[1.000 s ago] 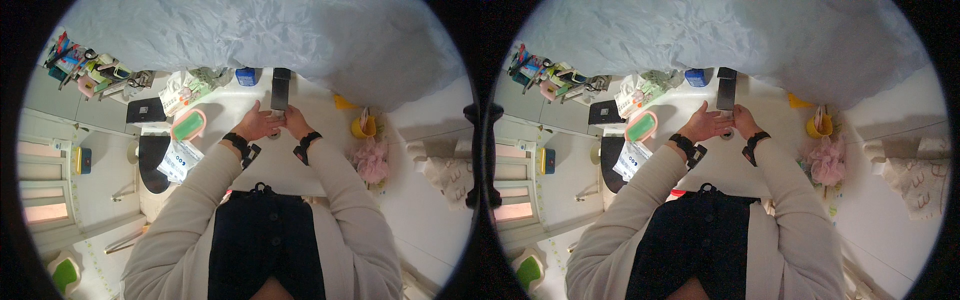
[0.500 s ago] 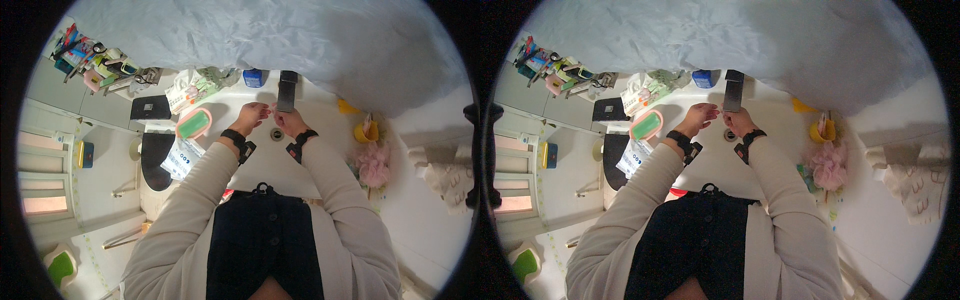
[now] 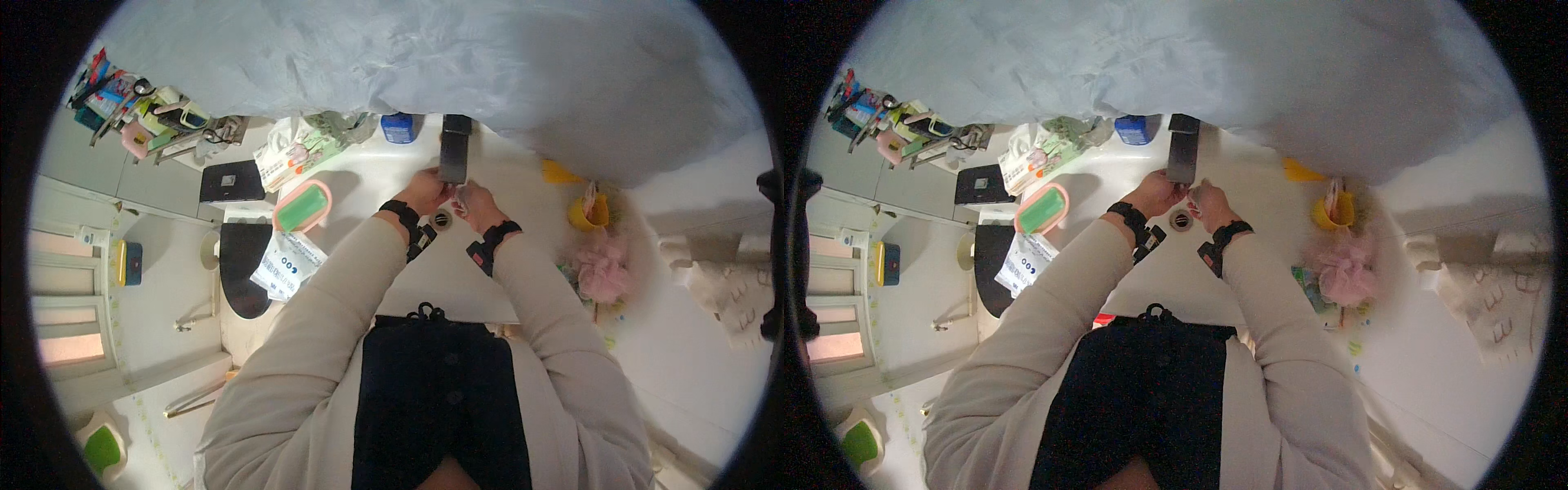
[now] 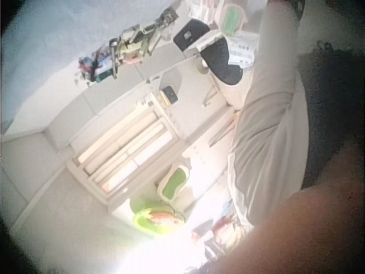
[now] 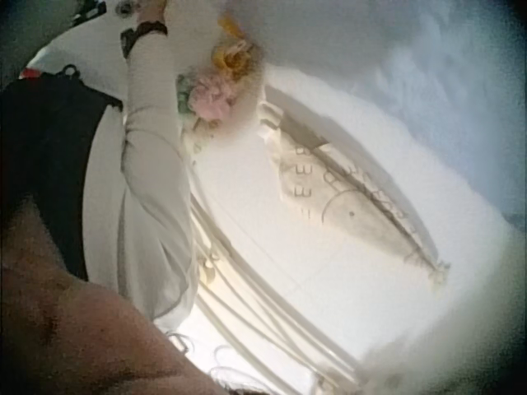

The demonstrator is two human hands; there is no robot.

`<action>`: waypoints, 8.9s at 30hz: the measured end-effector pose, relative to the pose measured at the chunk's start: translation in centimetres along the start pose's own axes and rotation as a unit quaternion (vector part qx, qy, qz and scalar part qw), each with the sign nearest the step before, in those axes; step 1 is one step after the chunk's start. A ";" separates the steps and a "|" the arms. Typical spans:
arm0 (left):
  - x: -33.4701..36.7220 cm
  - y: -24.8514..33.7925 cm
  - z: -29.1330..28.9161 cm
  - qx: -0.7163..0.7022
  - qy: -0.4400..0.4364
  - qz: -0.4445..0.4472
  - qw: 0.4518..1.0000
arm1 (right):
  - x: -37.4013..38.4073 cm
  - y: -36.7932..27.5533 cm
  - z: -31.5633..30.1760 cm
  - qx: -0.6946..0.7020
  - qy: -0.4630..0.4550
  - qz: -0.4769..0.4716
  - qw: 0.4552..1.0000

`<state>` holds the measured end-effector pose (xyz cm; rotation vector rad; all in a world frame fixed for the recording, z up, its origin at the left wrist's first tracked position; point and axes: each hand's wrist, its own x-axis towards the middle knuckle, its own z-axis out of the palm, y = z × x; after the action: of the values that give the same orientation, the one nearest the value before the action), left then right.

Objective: The person cleans the bathroom by wiping the window sill, sink, and wall tiles with a tissue. They pick up a bottle of cleaning liquid, apply it to the tissue, and wipe the surfaces. The person also wipes the faucet and surrounding areas.

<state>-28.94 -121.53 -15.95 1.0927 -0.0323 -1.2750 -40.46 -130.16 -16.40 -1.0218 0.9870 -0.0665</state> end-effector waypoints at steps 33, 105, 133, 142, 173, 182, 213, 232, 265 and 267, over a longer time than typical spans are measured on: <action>-2.7 2.5 -1.8 0.294 0.059 0.079 0.951 | 1.3 -1.0 2.4 0.126 -0.160 -0.070 0.977; -5.2 0.6 -0.1 0.211 0.104 0.037 0.971 | -1.0 0.5 1.8 -0.176 0.081 -0.299 0.934; -3.0 0.2 -3.2 0.260 0.223 0.091 0.935 | 1.5 1.3 -0.7 0.016 0.118 -0.204 0.972; -4.6 1.1 -1.5 -0.104 0.040 -0.023 0.994 | -1.4 -0.5 1.1 0.068 -0.010 -0.076 0.995; -4.9 1.4 -1.9 0.377 0.130 0.164 0.902 | -2.3 0.0 3.0 0.110 -0.059 -0.069 0.990; -4.7 1.9 -3.9 0.330 0.127 0.127 0.927 | -1.4 -0.5 2.6 0.056 -0.016 -0.036 0.998; -4.6 0.2 -2.2 0.187 0.015 0.022 0.982 | 1.3 1.5 1.1 0.026 0.071 -0.162 0.984; -3.2 -0.6 -2.2 0.250 -0.001 0.198 0.948 | 2.6 1.4 -0.6 -0.043 0.066 -0.218 0.973; -5.2 -0.3 -1.0 0.442 0.108 0.177 0.873 | -1.6 0.1 2.3 0.154 -0.158 -0.146 0.964; -5.6 -0.2 -0.9 0.445 0.047 0.148 0.882 | -1.4 0.5 2.1 0.172 -0.142 -0.124 0.967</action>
<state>-30.59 -116.63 -13.60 1.8441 -0.7506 -0.9129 -39.96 -127.84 -15.53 -0.8018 0.5569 -0.2807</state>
